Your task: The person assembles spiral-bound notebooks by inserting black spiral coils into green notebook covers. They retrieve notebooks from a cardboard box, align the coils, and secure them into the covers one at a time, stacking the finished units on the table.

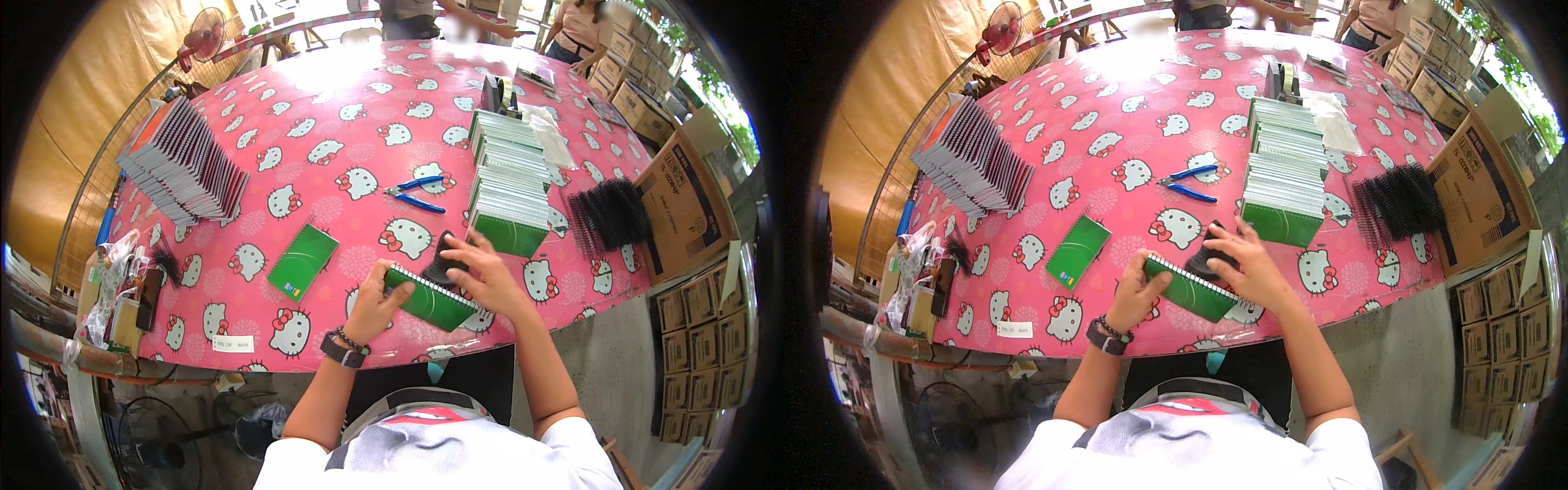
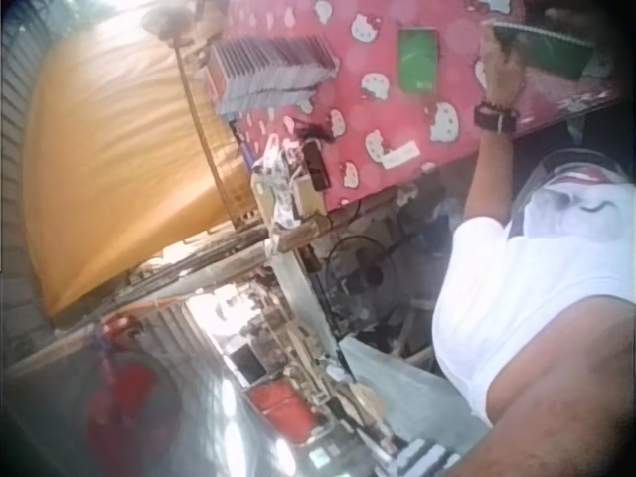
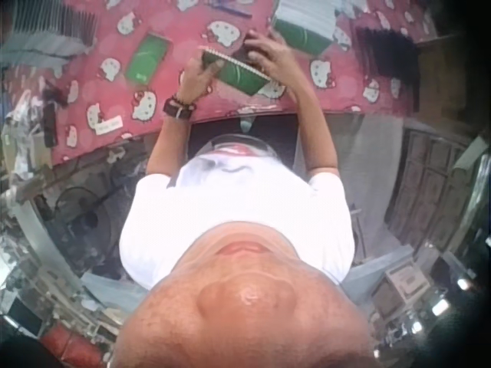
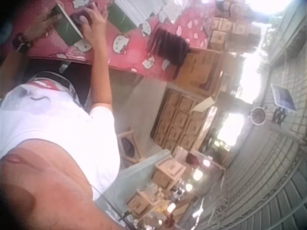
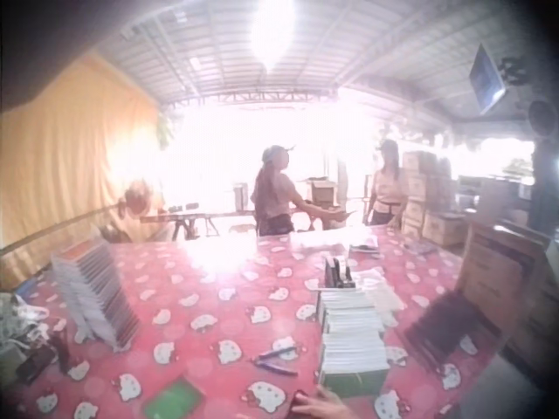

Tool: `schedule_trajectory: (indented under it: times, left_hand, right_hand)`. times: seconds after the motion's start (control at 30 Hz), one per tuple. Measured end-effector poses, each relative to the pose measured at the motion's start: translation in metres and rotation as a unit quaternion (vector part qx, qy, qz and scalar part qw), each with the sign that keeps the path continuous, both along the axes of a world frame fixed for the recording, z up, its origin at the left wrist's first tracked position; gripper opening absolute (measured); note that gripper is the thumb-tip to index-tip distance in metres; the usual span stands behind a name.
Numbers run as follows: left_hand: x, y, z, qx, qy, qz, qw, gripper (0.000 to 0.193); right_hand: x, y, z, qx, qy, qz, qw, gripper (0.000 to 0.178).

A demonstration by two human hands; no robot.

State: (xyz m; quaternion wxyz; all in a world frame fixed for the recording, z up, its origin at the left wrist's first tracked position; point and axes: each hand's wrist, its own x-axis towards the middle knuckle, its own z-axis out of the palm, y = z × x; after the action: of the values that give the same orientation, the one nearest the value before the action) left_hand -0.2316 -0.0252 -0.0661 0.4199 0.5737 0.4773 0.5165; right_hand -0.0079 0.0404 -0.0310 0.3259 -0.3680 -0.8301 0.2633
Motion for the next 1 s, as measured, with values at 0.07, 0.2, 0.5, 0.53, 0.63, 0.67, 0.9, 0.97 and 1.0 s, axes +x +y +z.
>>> schedule_trajectory:
  times: [0.07,0.2,0.5,0.53,0.63,0.67,0.9,0.97,1.0]
  left_hand:
    - [0.004,-0.002,0.017,0.008,-0.027,-0.011,1.0,0.021]
    - [0.009,-0.007,0.031,0.081,0.013,0.014,0.997,0.018]
    - [0.01,-0.021,0.036,0.067,-0.081,0.015,0.994,0.017]
    - [0.009,-0.023,0.037,0.062,-0.089,0.014,0.994,0.017]
    - [0.009,-0.026,0.043,0.039,-0.073,0.001,0.997,0.018]
    - [0.008,-0.027,0.045,0.03,-0.061,-0.003,0.998,0.018]
    - [0.002,-0.022,0.031,0.019,-0.11,0.02,0.994,0.028]
    - [0.006,-0.024,0.03,0.02,-0.146,0.043,0.988,0.032]
    - [0.011,-0.025,0.032,0.023,-0.197,0.068,0.978,0.032]
  right_hand:
    - [0.0,-0.013,0.03,0.097,-0.016,-0.054,0.994,0.032]
    - [-0.04,-0.042,0.06,-0.078,0.141,0.053,0.985,0.027]
    - [-0.047,-0.045,0.057,-0.09,0.108,0.048,0.989,0.028]
    - [-0.047,-0.045,0.059,-0.075,0.1,0.053,0.991,0.028]
    - [-0.048,-0.048,0.059,-0.027,0.081,0.053,0.995,0.026]
    - [-0.049,-0.049,0.056,-0.01,0.077,0.049,0.996,0.024]
    - [-0.056,-0.054,0.051,0.066,0.097,0.05,0.992,0.016]
    - [-0.056,-0.054,0.055,0.031,0.127,0.03,0.991,0.017]
    - [-0.057,-0.054,0.056,0.014,0.142,0.019,0.99,0.017]
